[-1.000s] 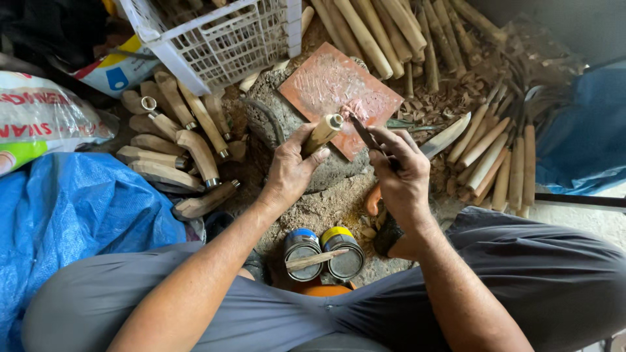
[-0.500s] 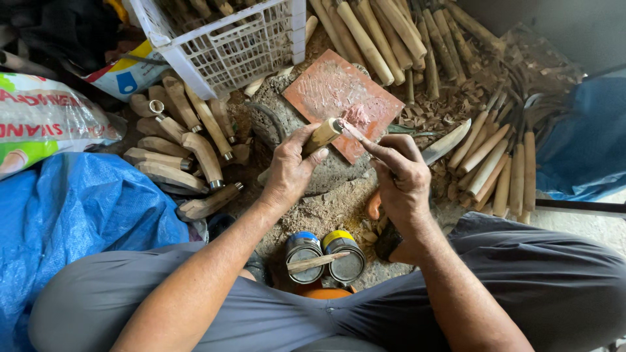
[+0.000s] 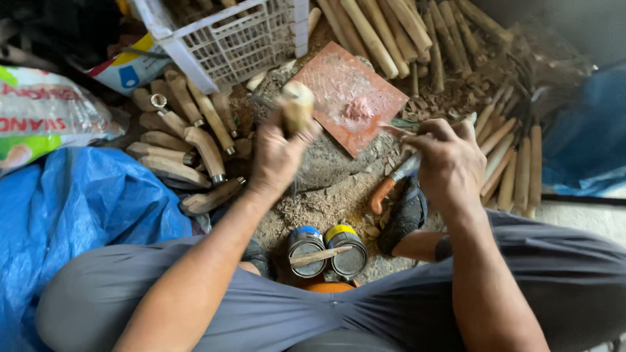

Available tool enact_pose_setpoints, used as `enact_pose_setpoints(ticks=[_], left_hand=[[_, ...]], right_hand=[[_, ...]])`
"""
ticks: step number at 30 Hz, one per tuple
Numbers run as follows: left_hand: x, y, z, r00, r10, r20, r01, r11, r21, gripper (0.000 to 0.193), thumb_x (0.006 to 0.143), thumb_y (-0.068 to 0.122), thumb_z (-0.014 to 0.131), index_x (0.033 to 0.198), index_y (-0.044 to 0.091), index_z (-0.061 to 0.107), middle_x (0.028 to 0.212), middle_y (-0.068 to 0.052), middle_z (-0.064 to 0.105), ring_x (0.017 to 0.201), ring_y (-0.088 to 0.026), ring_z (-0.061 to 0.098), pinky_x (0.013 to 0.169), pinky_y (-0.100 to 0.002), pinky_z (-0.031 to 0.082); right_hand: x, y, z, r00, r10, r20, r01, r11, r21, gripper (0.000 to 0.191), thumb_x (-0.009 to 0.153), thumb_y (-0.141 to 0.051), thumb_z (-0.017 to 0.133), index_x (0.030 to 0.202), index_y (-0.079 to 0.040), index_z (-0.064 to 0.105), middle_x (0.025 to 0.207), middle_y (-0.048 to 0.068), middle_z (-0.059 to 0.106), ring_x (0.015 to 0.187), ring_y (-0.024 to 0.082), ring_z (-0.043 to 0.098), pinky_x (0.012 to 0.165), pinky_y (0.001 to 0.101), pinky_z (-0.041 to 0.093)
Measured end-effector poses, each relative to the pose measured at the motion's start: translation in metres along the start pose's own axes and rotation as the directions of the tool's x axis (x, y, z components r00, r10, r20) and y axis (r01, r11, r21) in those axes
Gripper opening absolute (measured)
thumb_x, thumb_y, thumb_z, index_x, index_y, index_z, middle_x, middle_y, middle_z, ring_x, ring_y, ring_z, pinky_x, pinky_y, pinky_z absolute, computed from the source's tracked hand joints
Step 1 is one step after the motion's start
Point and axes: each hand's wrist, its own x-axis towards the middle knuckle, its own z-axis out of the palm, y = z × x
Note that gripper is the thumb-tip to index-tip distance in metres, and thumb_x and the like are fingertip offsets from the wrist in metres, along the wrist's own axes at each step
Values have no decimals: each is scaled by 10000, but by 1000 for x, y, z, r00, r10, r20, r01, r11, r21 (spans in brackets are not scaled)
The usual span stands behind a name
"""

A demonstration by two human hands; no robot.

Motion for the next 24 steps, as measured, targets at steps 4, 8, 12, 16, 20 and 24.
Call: enact_pose_setpoints(ticks=[4,8,12,16,20,24], left_hand=[[16,5,-4,963,259,-71,-267,948,-172,138,1074,228,667,1197,186,623,1107,-3,692,990,-115,676,866,-302,659],[17,-10,14,996,87,13,-77,935,-345,257,1014,213,647,1265,214,592,1093,30,710,950,-70,666,776,-223,644],[15,-32,31,993,37,109,0,945,-327,248,1013,144,714,1244,165,626,1028,0,669,827,-95,578,678,-236,533],[17,-40,34,972,214,93,-175,932,-318,239,1007,125,720,1219,150,612,1174,19,682,1016,-92,622,887,-248,578],[19,-35,33,957,265,116,-220,927,-302,212,1014,145,705,1196,153,595,1223,38,679,1136,-99,648,1031,-282,607],[21,-32,34,954,268,135,-237,949,-208,223,1021,141,713,1194,127,571,1179,33,660,1100,-98,632,1006,-289,568]], right_hand=[[5,17,40,893,392,223,-448,717,535,344,982,-15,628,1215,-239,746,1181,-7,714,978,204,702,807,299,608],[6,23,88,887,405,224,-460,722,517,358,933,-1,681,1223,-202,738,1161,-1,725,997,206,722,863,302,592],[0,32,112,886,419,196,-463,820,338,314,942,2,685,1173,-187,785,1144,16,747,954,196,725,859,304,571],[1,40,125,883,425,199,-468,818,335,346,961,19,630,1159,-213,794,1145,2,738,958,170,732,866,298,598],[8,40,133,903,382,195,-418,886,201,283,989,-46,656,1142,-236,799,1158,-16,736,996,184,697,862,310,583],[10,38,134,868,427,254,-484,842,239,361,959,-8,624,1166,-250,793,1172,-42,748,1020,169,705,914,312,569]])
